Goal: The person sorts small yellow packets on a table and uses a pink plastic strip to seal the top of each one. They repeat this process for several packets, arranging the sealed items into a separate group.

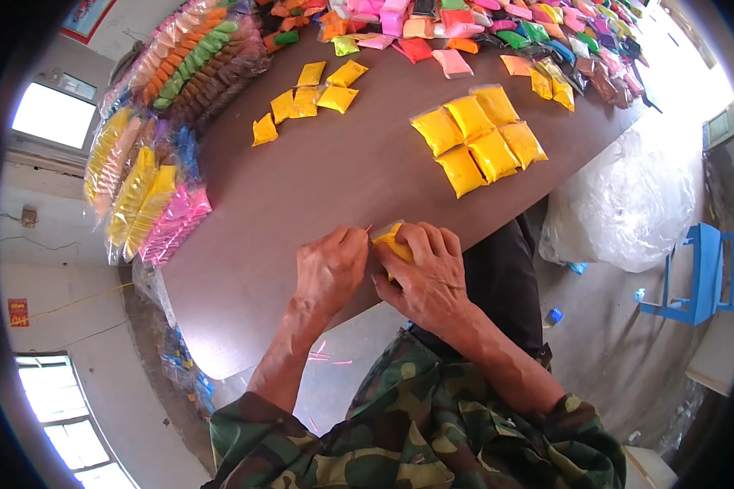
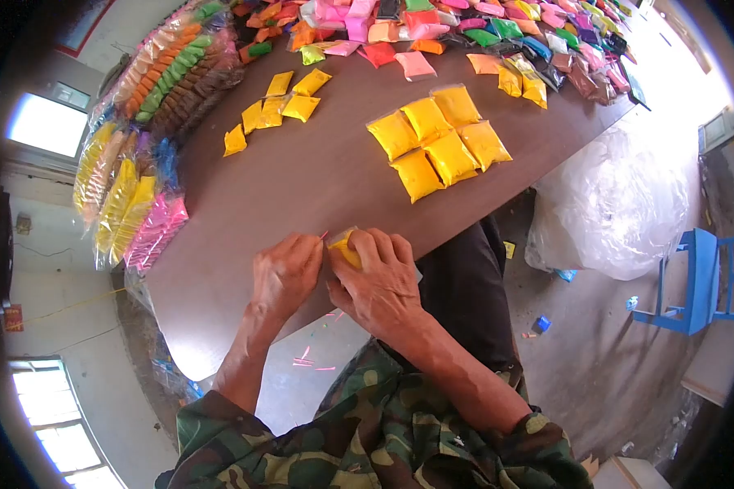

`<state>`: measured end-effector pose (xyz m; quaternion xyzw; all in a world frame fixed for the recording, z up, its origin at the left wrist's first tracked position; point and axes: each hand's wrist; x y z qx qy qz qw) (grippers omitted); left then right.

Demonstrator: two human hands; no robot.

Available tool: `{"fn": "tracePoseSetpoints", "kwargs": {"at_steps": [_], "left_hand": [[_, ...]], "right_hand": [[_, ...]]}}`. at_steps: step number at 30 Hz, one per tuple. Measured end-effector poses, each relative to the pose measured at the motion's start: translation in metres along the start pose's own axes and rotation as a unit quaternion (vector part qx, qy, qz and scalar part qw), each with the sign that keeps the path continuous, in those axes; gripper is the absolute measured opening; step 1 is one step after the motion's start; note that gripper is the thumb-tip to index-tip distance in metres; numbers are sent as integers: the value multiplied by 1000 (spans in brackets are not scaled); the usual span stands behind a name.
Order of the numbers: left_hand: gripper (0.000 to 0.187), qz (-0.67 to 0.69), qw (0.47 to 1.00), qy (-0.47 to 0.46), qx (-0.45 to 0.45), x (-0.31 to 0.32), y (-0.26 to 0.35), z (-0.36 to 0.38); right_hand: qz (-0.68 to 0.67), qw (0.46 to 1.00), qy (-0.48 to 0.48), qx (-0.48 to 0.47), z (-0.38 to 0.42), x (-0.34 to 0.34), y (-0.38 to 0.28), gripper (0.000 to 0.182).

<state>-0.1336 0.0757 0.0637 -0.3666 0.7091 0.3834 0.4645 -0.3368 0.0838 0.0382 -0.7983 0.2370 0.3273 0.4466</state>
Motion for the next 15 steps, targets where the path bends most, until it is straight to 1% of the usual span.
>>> {"fn": "tracePoseSetpoints", "kwargs": {"at_steps": [3, 6, 15], "left_hand": [[5, 45, 999, 18, -23, -8, 8, 0], [5, 45, 998, 7, -34, -7, 14, 7], [13, 53, 998, -3, -21, -10, 8, -2]], "right_hand": [[-3, 1000, 16, -4, 0, 2, 2, 44], [-3, 1000, 13, -2, 2, 2, 3, 45], [8, 1000, 0, 8, 2, 5, 2, 44]]}}
Point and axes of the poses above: each hand's wrist, its own z-axis away from the middle knuckle, its own x-axis out of the palm, y = z × x, and after that the axes turned 6 degrees about x, right-handed
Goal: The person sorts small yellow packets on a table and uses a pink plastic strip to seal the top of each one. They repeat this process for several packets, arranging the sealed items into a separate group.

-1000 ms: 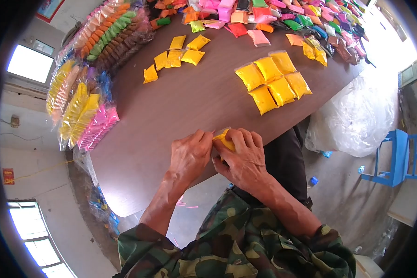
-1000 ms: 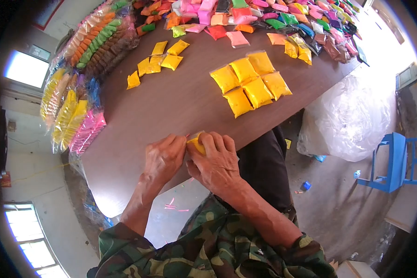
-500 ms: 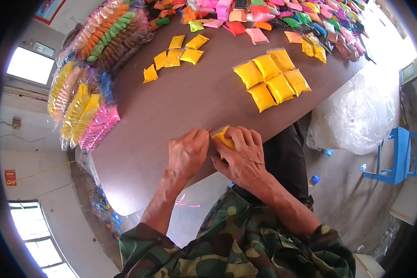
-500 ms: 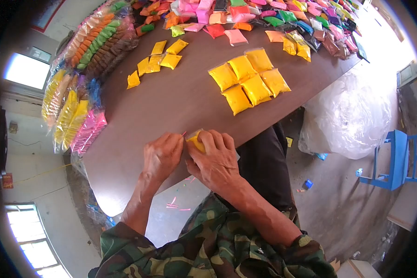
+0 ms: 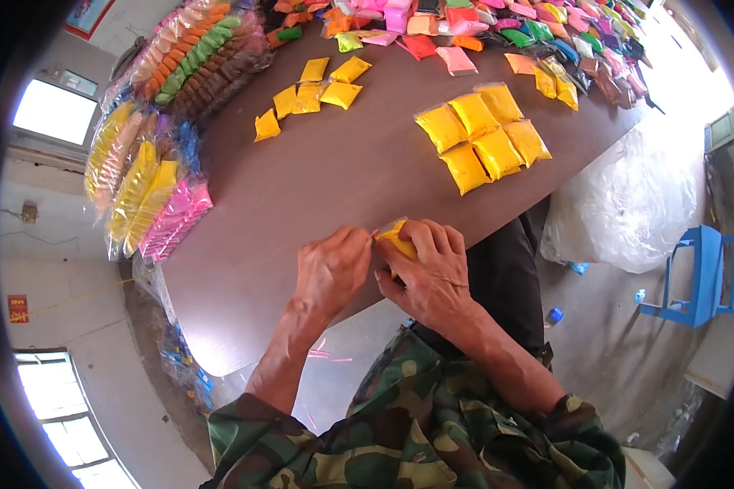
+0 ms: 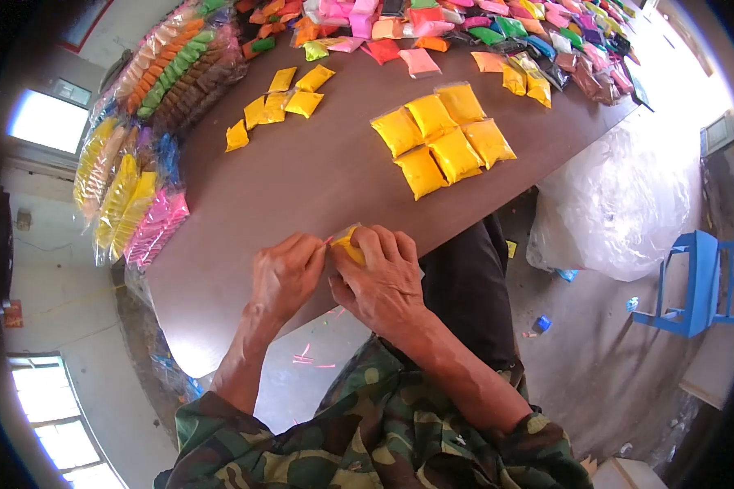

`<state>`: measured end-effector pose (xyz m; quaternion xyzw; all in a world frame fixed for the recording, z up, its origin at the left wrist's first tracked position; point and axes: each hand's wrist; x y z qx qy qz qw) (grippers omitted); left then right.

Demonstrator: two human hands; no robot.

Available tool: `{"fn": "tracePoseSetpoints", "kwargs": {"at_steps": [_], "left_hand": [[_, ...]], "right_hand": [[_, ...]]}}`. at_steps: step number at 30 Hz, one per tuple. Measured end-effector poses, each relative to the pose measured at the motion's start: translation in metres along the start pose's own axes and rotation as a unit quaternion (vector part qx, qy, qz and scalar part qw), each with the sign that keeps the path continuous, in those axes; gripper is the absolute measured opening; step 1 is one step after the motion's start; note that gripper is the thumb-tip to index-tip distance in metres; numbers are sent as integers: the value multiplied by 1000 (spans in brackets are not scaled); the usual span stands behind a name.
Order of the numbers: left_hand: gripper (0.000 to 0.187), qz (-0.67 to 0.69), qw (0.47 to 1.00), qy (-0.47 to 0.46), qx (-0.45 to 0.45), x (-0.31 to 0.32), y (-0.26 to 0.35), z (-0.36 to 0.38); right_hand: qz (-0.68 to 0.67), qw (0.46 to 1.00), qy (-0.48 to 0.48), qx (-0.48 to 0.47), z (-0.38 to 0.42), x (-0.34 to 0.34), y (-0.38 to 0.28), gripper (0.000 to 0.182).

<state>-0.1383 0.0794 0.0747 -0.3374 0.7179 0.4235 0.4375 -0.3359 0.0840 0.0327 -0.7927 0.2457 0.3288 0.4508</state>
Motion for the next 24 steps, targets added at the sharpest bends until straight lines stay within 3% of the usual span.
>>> {"fn": "tracePoseSetpoints", "kwargs": {"at_steps": [24], "left_hand": [[12, 49, 998, 14, -31, -3, 0, 1]], "right_hand": [[-7, 1000, 9, -5, 2, 0, 0, 45]]}}
Point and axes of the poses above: each hand's wrist, its own z-axis away from the middle knuckle, its own x-axis out of the palm, y = z × x, and after that the axes turned 6 degrees about x, right-handed
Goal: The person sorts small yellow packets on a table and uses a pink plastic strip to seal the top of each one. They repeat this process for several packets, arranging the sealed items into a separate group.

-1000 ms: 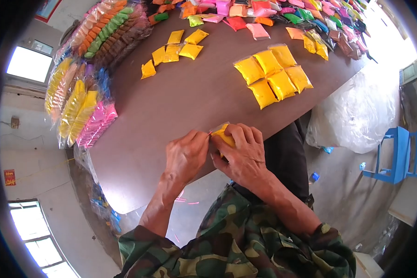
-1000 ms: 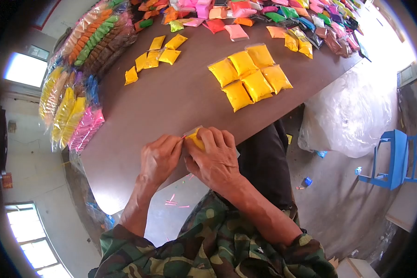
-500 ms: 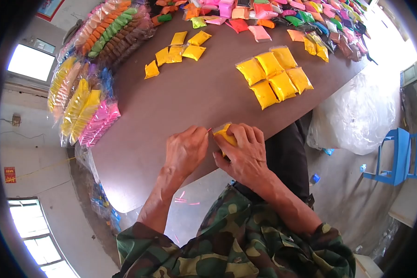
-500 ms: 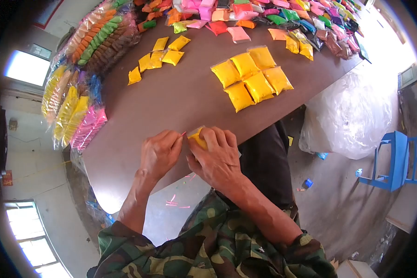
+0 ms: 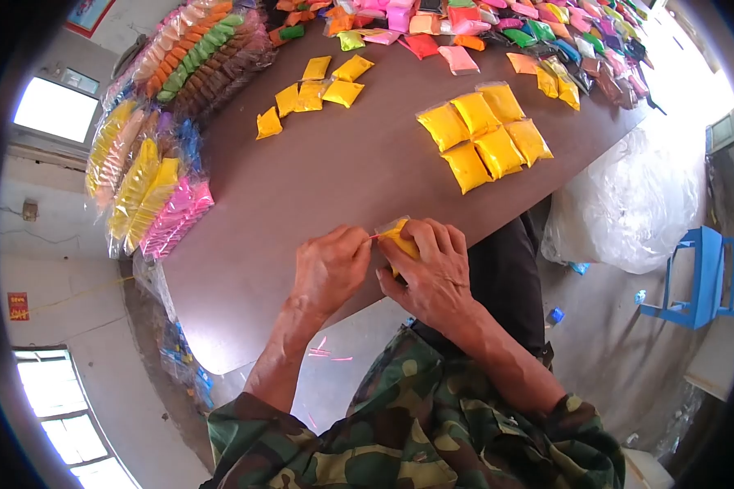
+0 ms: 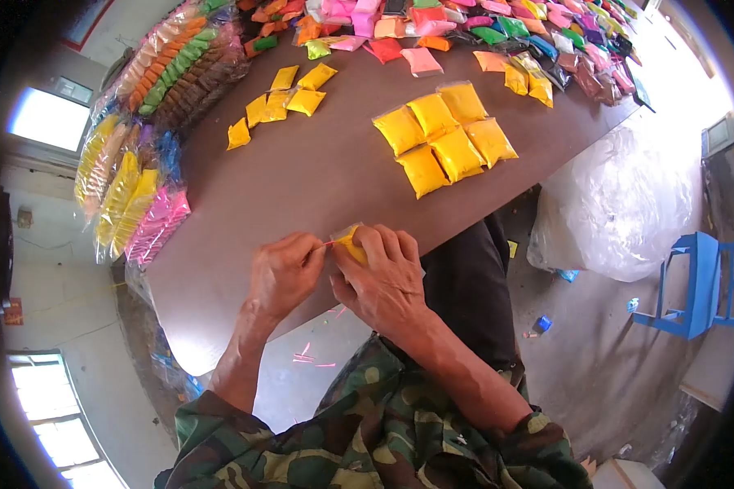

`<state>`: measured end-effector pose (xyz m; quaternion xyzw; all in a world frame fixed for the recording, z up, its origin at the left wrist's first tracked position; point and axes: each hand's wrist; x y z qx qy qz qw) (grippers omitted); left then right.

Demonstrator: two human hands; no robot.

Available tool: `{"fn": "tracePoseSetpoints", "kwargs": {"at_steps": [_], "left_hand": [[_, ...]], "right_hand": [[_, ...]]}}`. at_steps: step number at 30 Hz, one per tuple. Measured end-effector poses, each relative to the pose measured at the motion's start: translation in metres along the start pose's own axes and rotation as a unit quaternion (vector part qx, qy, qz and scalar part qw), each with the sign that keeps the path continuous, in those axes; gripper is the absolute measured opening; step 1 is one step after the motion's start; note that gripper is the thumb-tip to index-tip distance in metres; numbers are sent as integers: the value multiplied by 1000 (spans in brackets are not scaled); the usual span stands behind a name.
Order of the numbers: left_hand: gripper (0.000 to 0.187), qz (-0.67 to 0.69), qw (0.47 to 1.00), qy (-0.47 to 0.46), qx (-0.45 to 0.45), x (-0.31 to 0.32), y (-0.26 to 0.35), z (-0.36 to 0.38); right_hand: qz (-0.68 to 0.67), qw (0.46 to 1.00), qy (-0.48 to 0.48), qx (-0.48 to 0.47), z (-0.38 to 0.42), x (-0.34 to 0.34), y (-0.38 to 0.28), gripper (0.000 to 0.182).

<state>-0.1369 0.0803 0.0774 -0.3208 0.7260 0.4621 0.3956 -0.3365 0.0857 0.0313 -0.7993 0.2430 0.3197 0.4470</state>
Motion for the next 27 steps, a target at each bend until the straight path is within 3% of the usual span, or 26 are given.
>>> {"fn": "tracePoseSetpoints", "kwargs": {"at_steps": [3, 12, 18, 27], "left_hand": [[11, 22, 999, 16, -23, -1, -5, 4], [13, -26, 999, -2, 32, 1, -7, -3], [15, 2, 1000, -23, 2, -3, 0, -1], [19, -84, 995, -33, 39, -1, 1, -6]], "right_hand": [[5, 1000, 1, -1, 1, 1, 2, 46], [6, 1000, -6, 2, 0, 1, 0, 47], [0, 1000, -4, 7, 1, 0, 0, 46], [5, 1000, -1, 1, 0, 1, 0, 45]]}}
Point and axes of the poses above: each hand's wrist, its own z-axis away from the middle knuckle, its own x-axis out of the palm, y = z × x, and after that the axes turned 6 degrees about x, right-handed
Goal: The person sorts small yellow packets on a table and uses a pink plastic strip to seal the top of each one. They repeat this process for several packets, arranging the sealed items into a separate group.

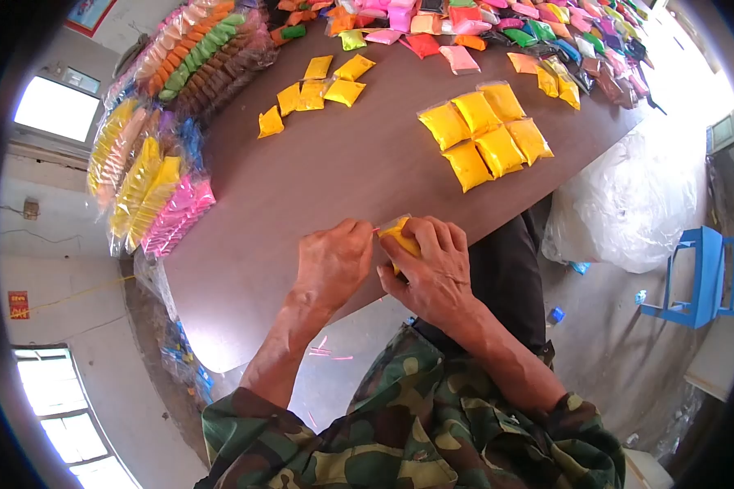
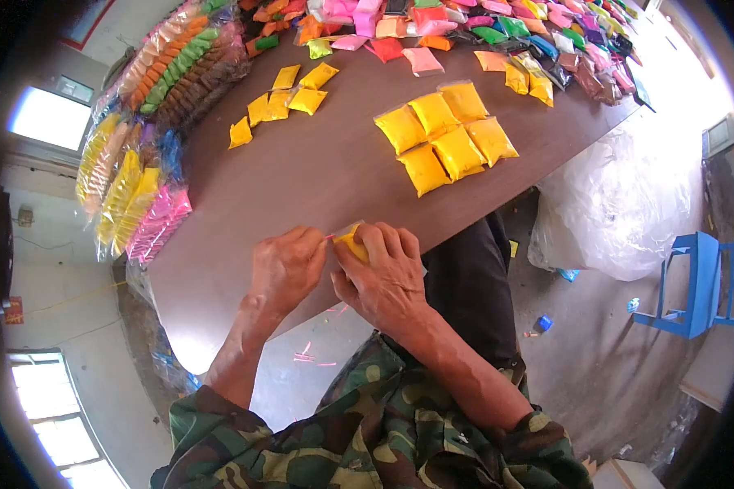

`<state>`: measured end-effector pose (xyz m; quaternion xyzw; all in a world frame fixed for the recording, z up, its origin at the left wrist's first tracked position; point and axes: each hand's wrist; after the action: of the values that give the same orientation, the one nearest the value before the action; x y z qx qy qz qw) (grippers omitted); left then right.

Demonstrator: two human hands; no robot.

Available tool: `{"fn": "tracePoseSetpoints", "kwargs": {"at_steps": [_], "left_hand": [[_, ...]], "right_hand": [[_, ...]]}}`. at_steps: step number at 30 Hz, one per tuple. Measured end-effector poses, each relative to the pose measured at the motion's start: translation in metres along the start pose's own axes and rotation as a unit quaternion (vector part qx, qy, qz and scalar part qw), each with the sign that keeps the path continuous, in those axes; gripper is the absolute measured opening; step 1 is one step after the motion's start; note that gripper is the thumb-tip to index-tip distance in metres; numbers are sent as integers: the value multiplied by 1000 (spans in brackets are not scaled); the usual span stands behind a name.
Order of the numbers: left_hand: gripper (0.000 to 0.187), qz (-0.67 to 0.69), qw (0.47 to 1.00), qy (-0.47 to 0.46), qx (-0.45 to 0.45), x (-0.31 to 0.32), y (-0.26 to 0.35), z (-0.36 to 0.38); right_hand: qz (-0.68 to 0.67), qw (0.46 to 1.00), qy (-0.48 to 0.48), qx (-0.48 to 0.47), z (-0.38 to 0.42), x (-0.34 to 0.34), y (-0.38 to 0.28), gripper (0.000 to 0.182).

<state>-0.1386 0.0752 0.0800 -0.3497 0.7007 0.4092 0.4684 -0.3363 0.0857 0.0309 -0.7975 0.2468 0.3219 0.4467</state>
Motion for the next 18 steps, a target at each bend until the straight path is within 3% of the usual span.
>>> {"fn": "tracePoseSetpoints", "kwargs": {"at_steps": [18], "left_hand": [[18, -4, 1000, -10, 14, -2, 9, 5]], "right_hand": [[-15, 999, 27, -12, 1, 2, 0, 44]]}}
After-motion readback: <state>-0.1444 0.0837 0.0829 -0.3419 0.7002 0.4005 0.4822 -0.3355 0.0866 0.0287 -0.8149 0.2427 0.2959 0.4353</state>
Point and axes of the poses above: each hand's wrist, its own z-axis away from the middle knuckle, its own x-axis out of the palm, y = z × x, and after that the axes turned 6 degrees about x, right-handed
